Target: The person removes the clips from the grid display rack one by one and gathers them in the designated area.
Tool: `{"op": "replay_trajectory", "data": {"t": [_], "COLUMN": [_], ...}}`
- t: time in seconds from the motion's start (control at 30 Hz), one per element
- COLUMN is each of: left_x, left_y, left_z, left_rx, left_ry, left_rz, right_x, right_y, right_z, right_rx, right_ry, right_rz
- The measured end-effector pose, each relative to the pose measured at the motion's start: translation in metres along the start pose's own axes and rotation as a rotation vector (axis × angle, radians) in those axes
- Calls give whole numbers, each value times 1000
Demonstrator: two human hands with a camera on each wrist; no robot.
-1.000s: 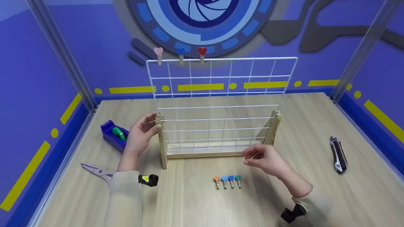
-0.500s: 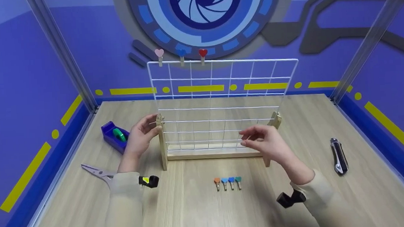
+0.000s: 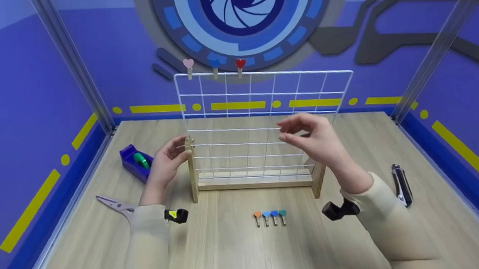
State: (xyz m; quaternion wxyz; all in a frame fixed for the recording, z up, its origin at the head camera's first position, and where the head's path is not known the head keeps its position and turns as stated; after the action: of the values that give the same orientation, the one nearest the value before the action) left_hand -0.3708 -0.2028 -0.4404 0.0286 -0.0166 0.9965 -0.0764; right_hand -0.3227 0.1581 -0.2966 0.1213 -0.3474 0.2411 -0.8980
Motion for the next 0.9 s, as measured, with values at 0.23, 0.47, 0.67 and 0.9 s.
{"op": "replay_trajectory", "data": {"t": [0.23, 0.47, 0.67, 0.9], "left_x": [0, 0, 1, 0], "left_y": [0, 0, 0, 0], "left_z": [0, 0, 0, 0], "left_rx": [8, -2, 0, 14], "left_ry": [-5, -4, 1, 7], "left_rz": [0, 7, 16, 8], "right_x": [34, 70, 98, 129], "right_y": [-9, -19, -21, -16], "right_z": [27, 46, 61, 69], "right_rx": [37, 126, 128, 77], "right_ry": [-91, -174, -254, -283], "right_rz": [-55, -102, -104, -67]}}
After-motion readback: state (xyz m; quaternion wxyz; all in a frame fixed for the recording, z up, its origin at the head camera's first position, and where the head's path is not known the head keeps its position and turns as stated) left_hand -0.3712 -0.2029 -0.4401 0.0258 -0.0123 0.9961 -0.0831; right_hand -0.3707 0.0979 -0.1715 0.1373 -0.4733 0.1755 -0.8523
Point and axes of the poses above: each hand's wrist, its own x-axis towards the middle knuckle, its own y-axis out of the palm, z = x × y, the point moved 6 cm from there along x, towards the middle knuckle, and after that the axes turned 15 degrees about -y, right-handed, at the moved point
